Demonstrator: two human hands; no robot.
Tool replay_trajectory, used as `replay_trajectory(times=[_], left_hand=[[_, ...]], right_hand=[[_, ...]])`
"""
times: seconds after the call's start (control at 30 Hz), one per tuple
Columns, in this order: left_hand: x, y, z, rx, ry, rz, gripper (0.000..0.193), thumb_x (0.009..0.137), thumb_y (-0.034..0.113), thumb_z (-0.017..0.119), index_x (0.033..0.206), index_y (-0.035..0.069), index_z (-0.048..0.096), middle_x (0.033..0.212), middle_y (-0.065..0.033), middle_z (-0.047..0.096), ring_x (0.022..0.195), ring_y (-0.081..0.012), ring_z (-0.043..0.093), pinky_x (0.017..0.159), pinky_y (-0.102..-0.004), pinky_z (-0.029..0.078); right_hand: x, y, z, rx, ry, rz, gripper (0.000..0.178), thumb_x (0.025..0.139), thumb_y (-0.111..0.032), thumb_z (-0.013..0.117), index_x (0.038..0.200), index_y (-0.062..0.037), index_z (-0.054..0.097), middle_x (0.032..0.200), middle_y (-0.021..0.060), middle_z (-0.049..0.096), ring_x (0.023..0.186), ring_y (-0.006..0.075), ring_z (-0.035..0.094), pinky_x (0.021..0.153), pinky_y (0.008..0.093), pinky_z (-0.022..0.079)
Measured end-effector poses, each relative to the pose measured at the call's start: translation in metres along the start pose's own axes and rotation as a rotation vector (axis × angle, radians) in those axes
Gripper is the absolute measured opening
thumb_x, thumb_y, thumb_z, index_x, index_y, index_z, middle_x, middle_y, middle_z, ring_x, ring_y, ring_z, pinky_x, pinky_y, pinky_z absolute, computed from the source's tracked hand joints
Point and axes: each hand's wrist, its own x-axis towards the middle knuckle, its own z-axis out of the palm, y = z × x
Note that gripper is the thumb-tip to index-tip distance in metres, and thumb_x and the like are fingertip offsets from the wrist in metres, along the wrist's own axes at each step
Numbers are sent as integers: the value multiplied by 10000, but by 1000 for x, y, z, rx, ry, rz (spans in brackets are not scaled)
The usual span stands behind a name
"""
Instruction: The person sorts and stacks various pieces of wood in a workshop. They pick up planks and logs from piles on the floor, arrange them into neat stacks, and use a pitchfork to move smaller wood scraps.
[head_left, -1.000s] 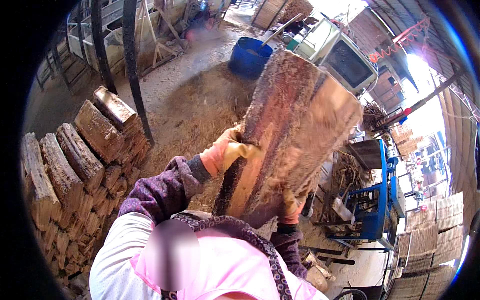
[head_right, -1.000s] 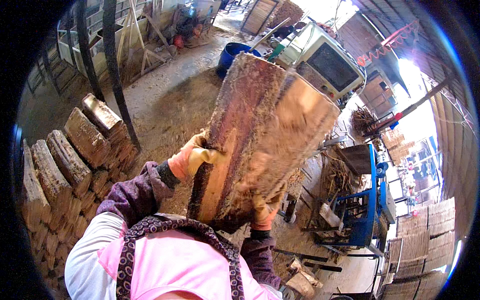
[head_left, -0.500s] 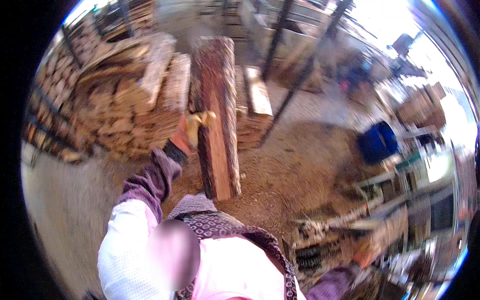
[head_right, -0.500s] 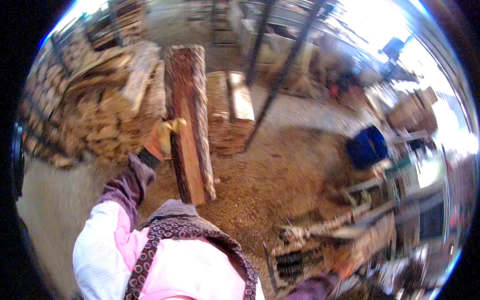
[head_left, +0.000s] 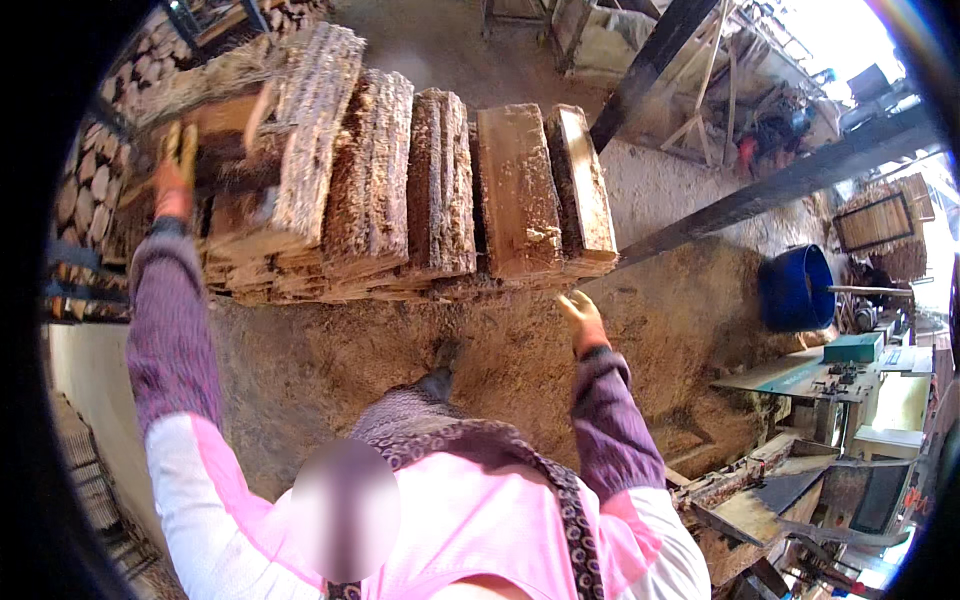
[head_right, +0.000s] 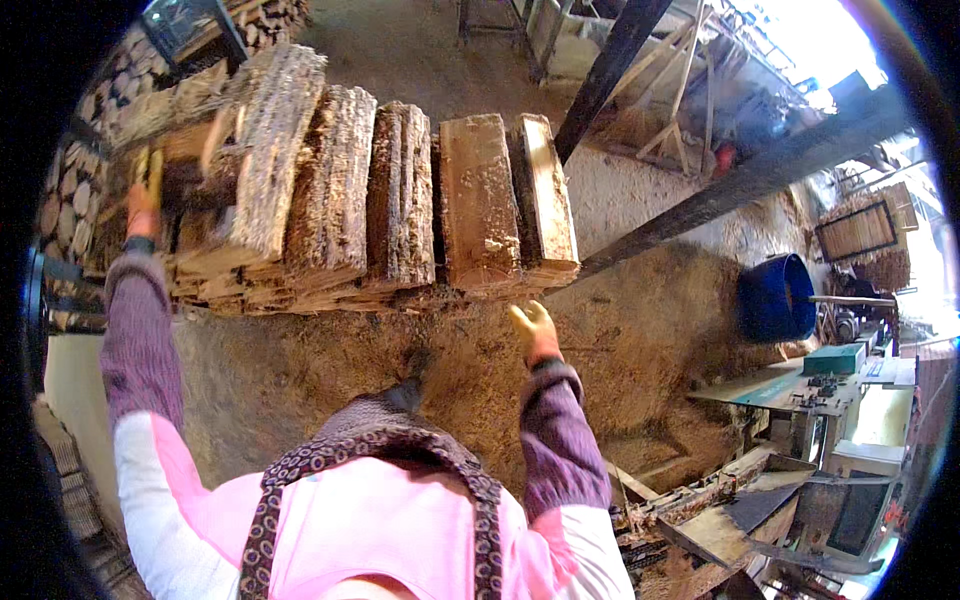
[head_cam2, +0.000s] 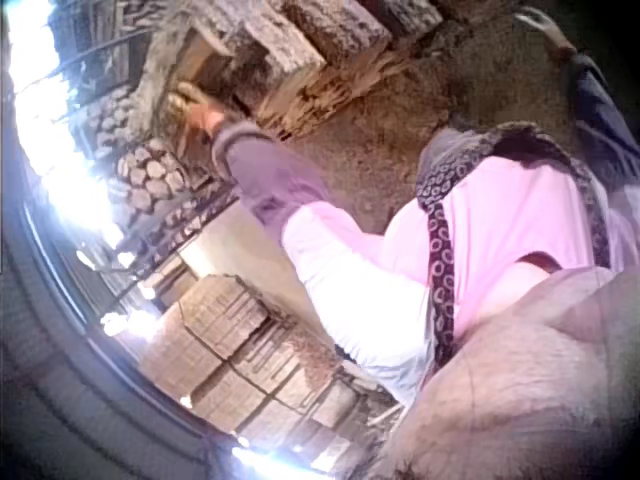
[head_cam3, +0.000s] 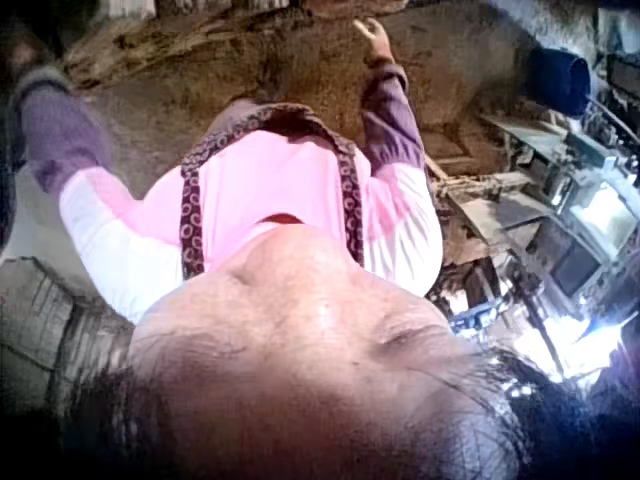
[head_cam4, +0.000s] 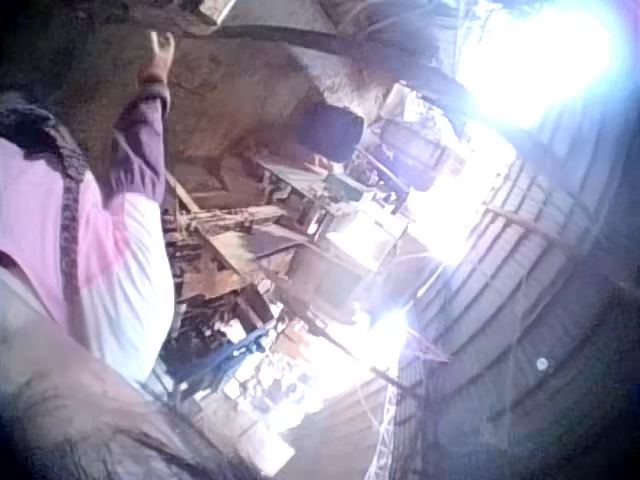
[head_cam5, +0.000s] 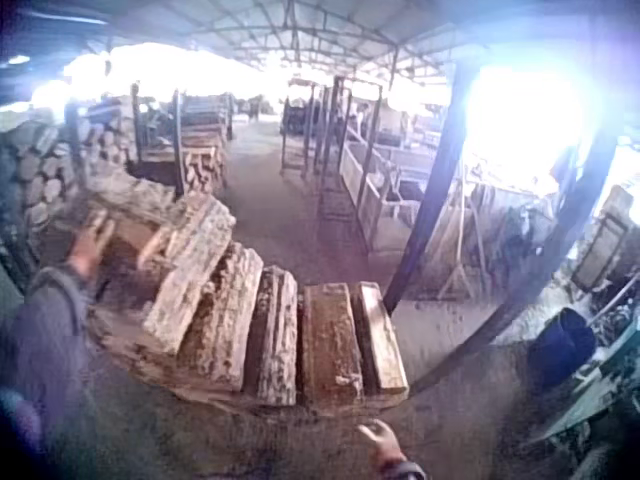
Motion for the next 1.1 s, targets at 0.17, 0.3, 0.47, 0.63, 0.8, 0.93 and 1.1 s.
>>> replay_trajectory(times=[0.17,0.3,0.47,0.63,0.8,0.93,1.1], left_hand=[[37,-69,-34,50,29,472,453,1092,320,470,1513,155,489,1545,-94,490,1411,-322,445,1204,-419,318],[50,-35,-32,385,142,318,461,1038,389,556,1425,139,580,1450,-108,575,1383,-294,482,1217,-457,244],[-11,107,-25,-15,222,365,500,967,289,640,1392,34,579,1309,-192,641,1298,-309,554,1119,-460,390],[-162,227,11,-1063,-499,160,294,925,159,668,1172,3,710,1268,-177,677,1139,-242,662,992,-390,517],[-377,280,205,-1171,-1117,-196,402,975,296,657,1323,95,641,1357,-134,624,1237,-278,605,1058,-424,485],[-482,313,271,-1638,-1124,-1363,424,1021,347,557,1370,110,601,1352,-110,625,1237,-269,597,1055,-438,491],[-539,338,269,-1885,-915,-1641,460,1066,400,460,1418,121,559,1343,-85,626,1232,-257,588,1049,-446,496]], right_hand=[[97,9,111,571,-51,301,609,960,-445,659,1428,-71,551,1149,70,673,952,219,604,862,387,507],[138,27,155,691,183,408,618,879,-516,727,1337,-119,609,1147,61,676,932,245,611,814,435,529],[156,45,132,630,440,433,630,777,-606,811,1222,-179,682,1144,51,679,907,279,620,755,495,556],[51,-69,118,369,369,199,742,764,-449,876,1339,-67,602,1096,114,703,945,265,668,811,415,568],[-45,-75,28,301,208,-144,489,775,12,780,1226,-25,592,1171,85,695,1021,223,669,892,361,552],[-174,-116,14,116,290,-97,563,750,-72,849,1241,0,583,1144,110,702,1020,212,674,920,353,541],[-308,-52,0,-328,415,-140,678,677,-230,921,1228,-10,594,1113,175,691,1002,321,680,909,415,539]])
